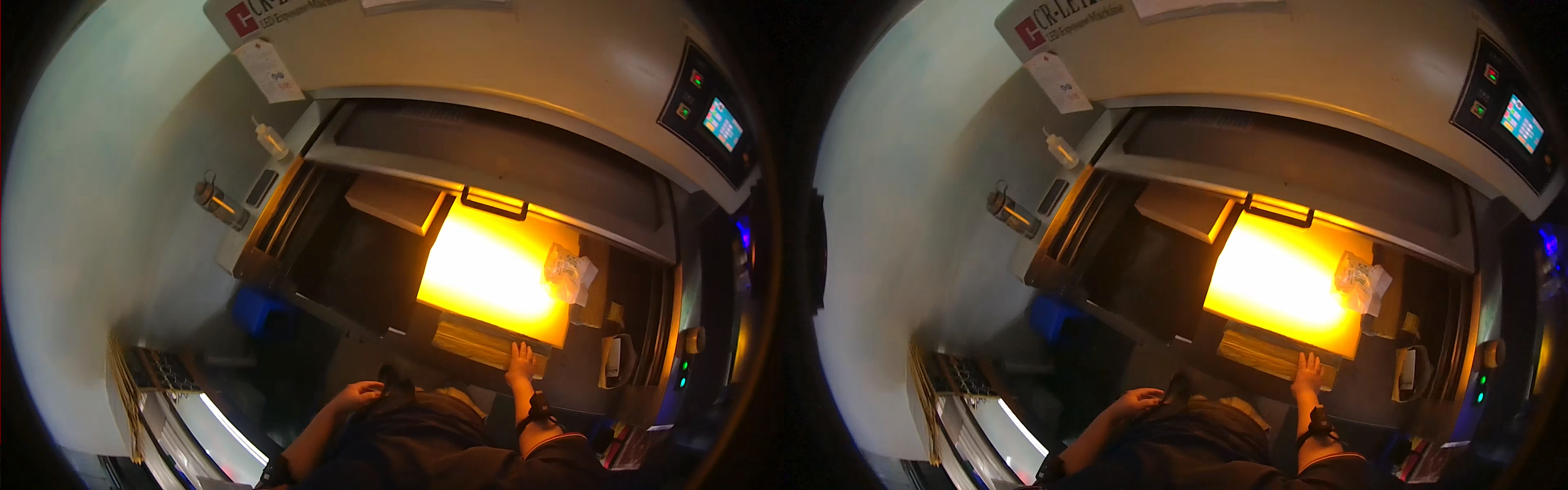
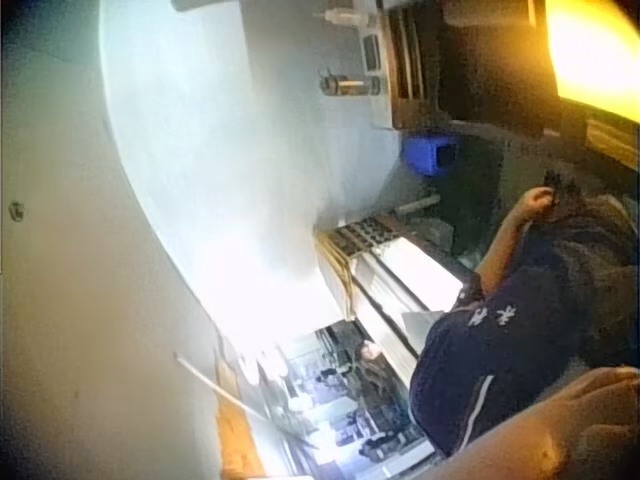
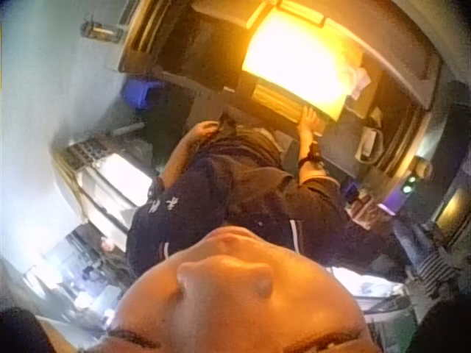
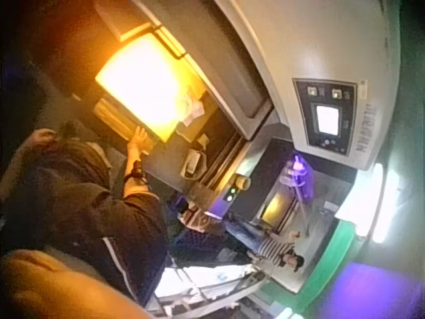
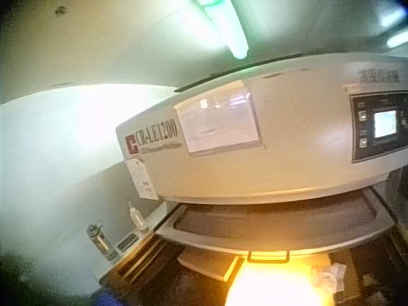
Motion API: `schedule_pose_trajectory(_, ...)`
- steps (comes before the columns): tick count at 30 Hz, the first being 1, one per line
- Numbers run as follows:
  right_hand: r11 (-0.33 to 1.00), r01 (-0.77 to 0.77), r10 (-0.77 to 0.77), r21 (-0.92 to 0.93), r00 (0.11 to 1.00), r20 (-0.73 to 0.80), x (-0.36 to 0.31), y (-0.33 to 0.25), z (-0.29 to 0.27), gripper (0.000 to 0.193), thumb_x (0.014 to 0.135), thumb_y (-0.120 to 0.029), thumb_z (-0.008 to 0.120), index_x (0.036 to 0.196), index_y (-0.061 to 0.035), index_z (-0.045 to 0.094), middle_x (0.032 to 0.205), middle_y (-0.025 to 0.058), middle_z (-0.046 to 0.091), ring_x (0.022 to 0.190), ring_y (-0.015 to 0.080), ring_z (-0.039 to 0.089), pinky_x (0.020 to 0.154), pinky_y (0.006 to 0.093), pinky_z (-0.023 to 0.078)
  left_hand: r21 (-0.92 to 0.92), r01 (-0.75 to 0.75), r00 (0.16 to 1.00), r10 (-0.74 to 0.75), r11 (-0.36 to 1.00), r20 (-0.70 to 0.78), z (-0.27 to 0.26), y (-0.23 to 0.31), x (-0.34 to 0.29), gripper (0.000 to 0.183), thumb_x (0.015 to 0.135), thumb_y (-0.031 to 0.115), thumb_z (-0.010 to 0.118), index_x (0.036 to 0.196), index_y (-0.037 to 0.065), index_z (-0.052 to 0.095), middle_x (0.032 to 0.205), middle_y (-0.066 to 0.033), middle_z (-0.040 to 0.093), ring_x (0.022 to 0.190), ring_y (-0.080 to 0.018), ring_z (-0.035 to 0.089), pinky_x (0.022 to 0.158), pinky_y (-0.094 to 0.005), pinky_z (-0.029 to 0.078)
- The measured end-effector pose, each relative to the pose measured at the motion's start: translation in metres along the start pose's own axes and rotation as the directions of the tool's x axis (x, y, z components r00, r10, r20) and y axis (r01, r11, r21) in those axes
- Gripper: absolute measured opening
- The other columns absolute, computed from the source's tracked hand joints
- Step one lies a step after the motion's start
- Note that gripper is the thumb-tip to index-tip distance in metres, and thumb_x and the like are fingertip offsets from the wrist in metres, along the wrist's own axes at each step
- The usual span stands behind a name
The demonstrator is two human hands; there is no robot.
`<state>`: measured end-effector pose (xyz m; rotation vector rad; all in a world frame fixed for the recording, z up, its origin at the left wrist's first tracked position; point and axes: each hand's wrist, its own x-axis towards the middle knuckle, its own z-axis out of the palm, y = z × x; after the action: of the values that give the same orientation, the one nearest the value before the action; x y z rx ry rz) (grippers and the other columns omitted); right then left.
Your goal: Processing printed circuit boards using an LED exposure machine and a conveyor system in a factory setting.
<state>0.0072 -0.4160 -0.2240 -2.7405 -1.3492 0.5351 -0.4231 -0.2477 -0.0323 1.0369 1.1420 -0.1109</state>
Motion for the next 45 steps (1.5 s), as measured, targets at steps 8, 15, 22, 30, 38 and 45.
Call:
schedule_pose_trajectory(8, 0.826, 0.415, -0.314, 0.381, 0.901, -0.3, 0.038, -0.141, -0.138, 0.055, 0.086, -0.026, 0.07, 0.137, -0.0103, 0.054, 0.146, 0.018, 0.046, 0.137, 0.0377, 0.039, 0.115, 0.0482, 0.03, 0.355, -0.171, 0.974, 0.104, 0.919, 0.2, -0.04, -0.005, 0.043, 0.054, 0.09, 0.025, 0.069, 0.139, 0.01, 0.054, 0.13, -0.0138, 0.064, 0.118, -0.0238, 0.061, 0.103, -0.0364, 0.046)
schedule_pose_trajectory(15, 0.884, 0.432, -0.371, 0.181, 0.881, -0.294, 0.028, -0.243, -0.187, 0.047, 0.082, -0.035, 0.075, 0.117, -0.0063, 0.064, 0.113, 0.0131, 0.066, 0.107, 0.032, 0.062, 0.096, 0.045, 0.048, 0.549, -0.143, 0.985, 0.17, 0.823, 0.001, -0.175, -0.056, 0.054, 0.056, 0.088, 0.035, 0.069, 0.137, 0.01, 0.056, 0.133, -0.0139, 0.062, 0.12, -0.0297, 0.062, 0.1, -0.0388, 0.049)
schedule_pose_trajectory(22, 0.977, -0.213, 0.215, -0.033, 0.974, 0.077, -0.041, -0.328, -0.152, 0.061, 0.077, -0.063, 0.07, 0.083, -0.002, 0.073, 0.081, 0.0182, 0.069, 0.079, 0.0358, 0.068, 0.074, 0.0455, 0.053, 0.54, -0.156, 0.988, 0.141, 0.827, 0.069, -0.32, -0.077, 0.034, 0.052, 0.087, 0.031, 0.067, 0.133, 0.007, 0.059, 0.13, -0.0158, 0.064, 0.122, -0.0308, 0.06, 0.102, -0.0389, 0.047)
schedule_pose_trajectory(30, 0.936, -0.347, 0.345, -0.057, 0.938, -0.032, -0.162, -0.382, -0.236, 0.057, 0.08, -0.058, 0.069, 0.096, -0.0033, 0.072, 0.088, 0.0217, 0.07, 0.088, 0.0397, 0.068, 0.079, 0.0492, 0.053, 0.709, -0.352, 0.936, 0.209, 0.612, 0.284, -0.393, -0.016, 0.027, 0.048, 0.088, 0.024, 0.061, 0.133, 0.008, 0.059, 0.126, -0.015, 0.066, 0.115, -0.0283, 0.063, 0.098, -0.0379, 0.05)
schedule_pose_trajectory(38, 0.908, -0.371, 0.275, -0.193, 0.877, -0.394, -0.191, -0.41, -0.405, 0.046, 0.084, -0.048, 0.069, 0.075, -0.0024, 0.07, 0.062, 0.0193, 0.061, 0.063, 0.0392, 0.064, 0.061, 0.0484, 0.048, 0.562, -0.604, 0.779, 0.567, 0.565, 0.268, -0.304, 0.159, 0.095, 0.038, 0.098, 0.028, 0.056, 0.127, 0.003, 0.059, 0.11, -0.0106, 0.067, 0.096, -0.0219, 0.063, 0.087, -0.0386, 0.051)
schedule_pose_trajectory(45, 0.98, -0.081, -0.092, -0.18, 0.618, -0.78, -0.166, -0.391, -0.446, 0.039, 0.09, -0.027, 0.062, 0.065, 0.0006, 0.056, 0.055, 0.0152, 0.05, 0.052, 0.0345, 0.05, 0.055, 0.0417, 0.039, 0.791, -0.439, 0.584, 0.804, 0.426, -0.109, -0.222, 0.223, 0.187, 0.059, 0.096, 0.045, 0.056, 0.142, 0.009, 0.045, 0.149, -0.0166, 0.042, 0.138, -0.0327, 0.037, 0.111, -0.0518, 0.03)
